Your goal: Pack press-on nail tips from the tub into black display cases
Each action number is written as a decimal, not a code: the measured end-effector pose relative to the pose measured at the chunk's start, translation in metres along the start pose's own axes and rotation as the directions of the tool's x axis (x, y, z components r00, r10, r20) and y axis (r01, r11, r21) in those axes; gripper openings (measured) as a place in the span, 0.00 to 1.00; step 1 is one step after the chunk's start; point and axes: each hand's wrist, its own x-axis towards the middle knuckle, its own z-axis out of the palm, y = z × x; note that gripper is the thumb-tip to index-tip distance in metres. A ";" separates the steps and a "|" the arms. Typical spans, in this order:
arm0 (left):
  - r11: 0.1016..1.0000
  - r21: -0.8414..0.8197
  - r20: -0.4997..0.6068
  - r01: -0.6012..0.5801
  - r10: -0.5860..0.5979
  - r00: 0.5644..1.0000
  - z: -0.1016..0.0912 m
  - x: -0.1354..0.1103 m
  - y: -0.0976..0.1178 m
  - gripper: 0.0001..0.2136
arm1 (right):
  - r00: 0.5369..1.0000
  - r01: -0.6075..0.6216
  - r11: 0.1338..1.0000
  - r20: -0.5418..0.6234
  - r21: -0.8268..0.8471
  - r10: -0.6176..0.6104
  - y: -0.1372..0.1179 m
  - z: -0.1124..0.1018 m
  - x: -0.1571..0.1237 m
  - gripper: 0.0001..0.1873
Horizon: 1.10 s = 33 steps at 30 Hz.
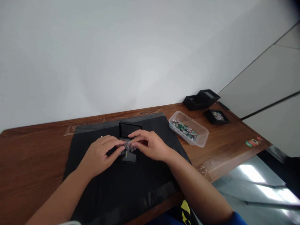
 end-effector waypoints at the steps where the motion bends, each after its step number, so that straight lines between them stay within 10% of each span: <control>1: 1.000 -0.003 -0.026 -0.015 0.015 1.000 0.001 0.000 0.003 0.07 | 1.000 -0.012 0.995 0.001 0.094 0.012 0.001 0.003 0.000 0.16; 10: 0.997 -0.053 -0.150 -0.054 0.045 0.988 0.006 0.005 0.018 0.09 | 0.992 -0.122 0.859 0.036 0.497 0.120 0.004 0.021 0.000 0.18; 21: 0.948 -0.279 -0.211 0.154 -0.217 0.953 0.012 0.005 0.028 0.06 | 0.992 -0.054 0.937 -0.092 0.346 0.091 -0.004 0.021 0.001 0.16; 33: 0.610 -0.668 0.025 0.427 -0.554 0.832 0.026 0.003 0.028 0.09 | 0.998 -0.056 0.998 -0.039 0.009 0.056 -0.006 0.012 -0.004 0.10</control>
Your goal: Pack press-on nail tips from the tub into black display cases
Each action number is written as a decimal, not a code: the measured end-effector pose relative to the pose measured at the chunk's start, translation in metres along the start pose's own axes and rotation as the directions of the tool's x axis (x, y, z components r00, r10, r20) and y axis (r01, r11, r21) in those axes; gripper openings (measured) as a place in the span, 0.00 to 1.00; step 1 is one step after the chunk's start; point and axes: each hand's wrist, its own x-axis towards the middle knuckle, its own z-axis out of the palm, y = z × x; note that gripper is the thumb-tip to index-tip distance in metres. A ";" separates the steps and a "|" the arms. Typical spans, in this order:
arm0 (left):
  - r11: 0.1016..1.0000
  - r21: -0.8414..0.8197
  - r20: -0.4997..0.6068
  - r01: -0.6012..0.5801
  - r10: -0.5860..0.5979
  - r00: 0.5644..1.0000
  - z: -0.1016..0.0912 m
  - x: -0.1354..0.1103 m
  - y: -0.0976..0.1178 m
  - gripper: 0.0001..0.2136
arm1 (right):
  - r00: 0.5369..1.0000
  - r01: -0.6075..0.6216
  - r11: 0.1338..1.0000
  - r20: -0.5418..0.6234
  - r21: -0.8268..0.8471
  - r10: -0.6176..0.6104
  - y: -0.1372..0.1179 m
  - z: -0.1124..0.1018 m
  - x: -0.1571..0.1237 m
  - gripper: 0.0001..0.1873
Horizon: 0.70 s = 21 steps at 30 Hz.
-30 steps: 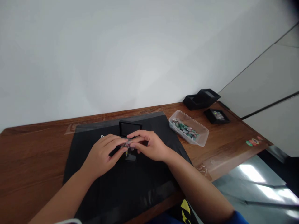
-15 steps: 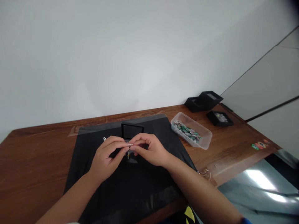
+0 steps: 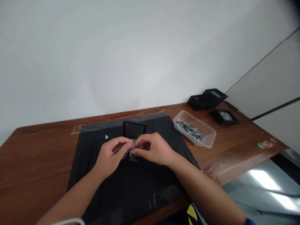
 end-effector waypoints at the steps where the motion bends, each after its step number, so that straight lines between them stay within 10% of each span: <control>1: 0.999 -0.009 -0.004 0.034 -0.034 0.999 0.000 0.001 0.000 0.10 | 1.000 0.001 0.997 -0.019 -0.076 -0.003 -0.001 -0.003 0.000 0.10; 16: 0.989 -0.121 0.067 0.079 -0.071 0.995 -0.005 0.004 0.000 0.11 | 0.962 0.230 0.922 -0.073 -0.310 -0.264 0.000 0.004 -0.005 0.13; 21: 0.995 -0.066 -0.245 -0.069 0.051 0.968 -0.010 0.005 0.004 0.09 | 0.986 0.109 0.912 -0.076 -0.396 -0.150 -0.005 -0.003 -0.004 0.14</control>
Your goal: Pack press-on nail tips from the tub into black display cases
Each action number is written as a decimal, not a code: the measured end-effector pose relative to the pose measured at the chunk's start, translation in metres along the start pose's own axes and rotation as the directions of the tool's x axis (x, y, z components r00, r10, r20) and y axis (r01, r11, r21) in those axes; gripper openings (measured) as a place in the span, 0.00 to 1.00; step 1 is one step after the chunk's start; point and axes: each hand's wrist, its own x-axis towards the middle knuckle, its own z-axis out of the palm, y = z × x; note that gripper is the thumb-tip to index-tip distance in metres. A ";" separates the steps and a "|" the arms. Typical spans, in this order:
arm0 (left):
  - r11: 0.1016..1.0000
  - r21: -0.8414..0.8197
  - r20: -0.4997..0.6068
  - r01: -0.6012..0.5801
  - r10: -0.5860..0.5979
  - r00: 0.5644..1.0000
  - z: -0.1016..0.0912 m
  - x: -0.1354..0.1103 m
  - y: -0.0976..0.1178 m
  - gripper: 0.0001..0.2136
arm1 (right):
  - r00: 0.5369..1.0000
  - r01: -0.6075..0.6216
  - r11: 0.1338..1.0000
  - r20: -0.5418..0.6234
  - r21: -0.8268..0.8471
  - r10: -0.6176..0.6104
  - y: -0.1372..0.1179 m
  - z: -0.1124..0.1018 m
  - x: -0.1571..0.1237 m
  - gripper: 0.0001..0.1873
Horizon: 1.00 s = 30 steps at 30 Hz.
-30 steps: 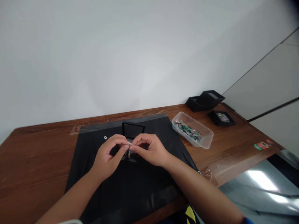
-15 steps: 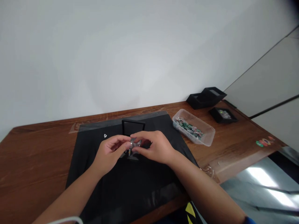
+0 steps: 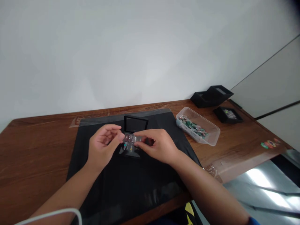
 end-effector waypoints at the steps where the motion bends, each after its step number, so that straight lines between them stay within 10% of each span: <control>1: 1.000 0.013 -0.073 -0.023 0.023 0.997 -0.002 0.002 -0.001 0.09 | 0.998 -0.040 0.998 0.037 -0.046 0.042 -0.001 -0.002 0.000 0.14; 8: 0.993 0.101 -0.262 -0.059 0.083 0.961 -0.019 0.017 -0.016 0.06 | 0.938 -0.099 0.954 0.294 -0.284 0.185 -0.010 -0.005 0.000 0.11; 30: 0.906 0.423 -0.297 0.001 0.137 0.945 -0.043 0.035 -0.011 0.10 | 0.947 -0.034 0.941 0.291 -0.337 0.139 -0.004 0.005 -0.001 0.06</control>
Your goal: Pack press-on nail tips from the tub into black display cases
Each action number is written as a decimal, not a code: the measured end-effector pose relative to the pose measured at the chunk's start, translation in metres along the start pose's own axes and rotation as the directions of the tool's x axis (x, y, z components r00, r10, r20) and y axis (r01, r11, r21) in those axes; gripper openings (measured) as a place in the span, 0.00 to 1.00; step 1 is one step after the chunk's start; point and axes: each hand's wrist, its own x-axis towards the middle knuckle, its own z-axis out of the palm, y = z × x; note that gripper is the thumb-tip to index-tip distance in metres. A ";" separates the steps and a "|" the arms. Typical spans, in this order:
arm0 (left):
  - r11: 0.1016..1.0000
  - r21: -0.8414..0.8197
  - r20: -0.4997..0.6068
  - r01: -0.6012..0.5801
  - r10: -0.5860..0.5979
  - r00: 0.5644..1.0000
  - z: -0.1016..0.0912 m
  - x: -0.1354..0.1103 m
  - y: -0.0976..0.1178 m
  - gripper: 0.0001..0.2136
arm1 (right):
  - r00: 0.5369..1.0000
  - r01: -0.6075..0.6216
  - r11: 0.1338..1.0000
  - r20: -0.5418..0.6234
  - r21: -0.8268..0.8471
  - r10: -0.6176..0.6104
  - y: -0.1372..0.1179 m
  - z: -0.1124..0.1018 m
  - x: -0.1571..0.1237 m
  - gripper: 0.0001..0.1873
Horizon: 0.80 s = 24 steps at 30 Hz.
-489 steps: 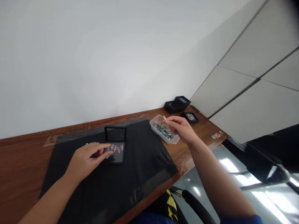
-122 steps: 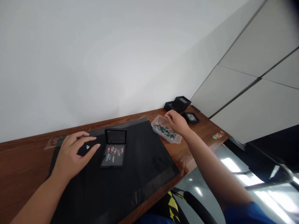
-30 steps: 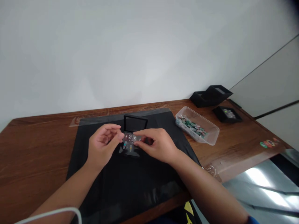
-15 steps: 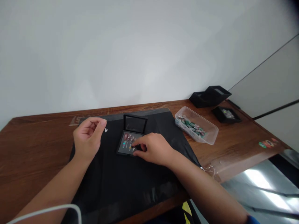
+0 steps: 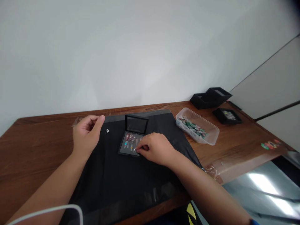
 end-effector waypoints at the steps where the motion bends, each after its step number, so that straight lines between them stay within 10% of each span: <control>1: 1.000 0.005 0.015 -0.005 0.005 1.000 0.000 -0.001 0.000 0.10 | 1.000 -0.002 1.000 0.001 -0.005 0.002 0.000 0.000 0.000 0.06; 18: 0.859 0.486 0.277 -0.162 0.024 0.961 -0.011 0.008 -0.010 0.18 | 0.992 -0.123 0.992 0.002 0.002 0.123 -0.017 0.005 0.000 0.13; 24: 0.833 0.500 0.524 -0.235 -0.075 0.848 -0.023 0.022 -0.029 0.22 | 0.994 -0.110 0.994 -0.023 0.000 0.110 -0.017 0.006 -0.001 0.11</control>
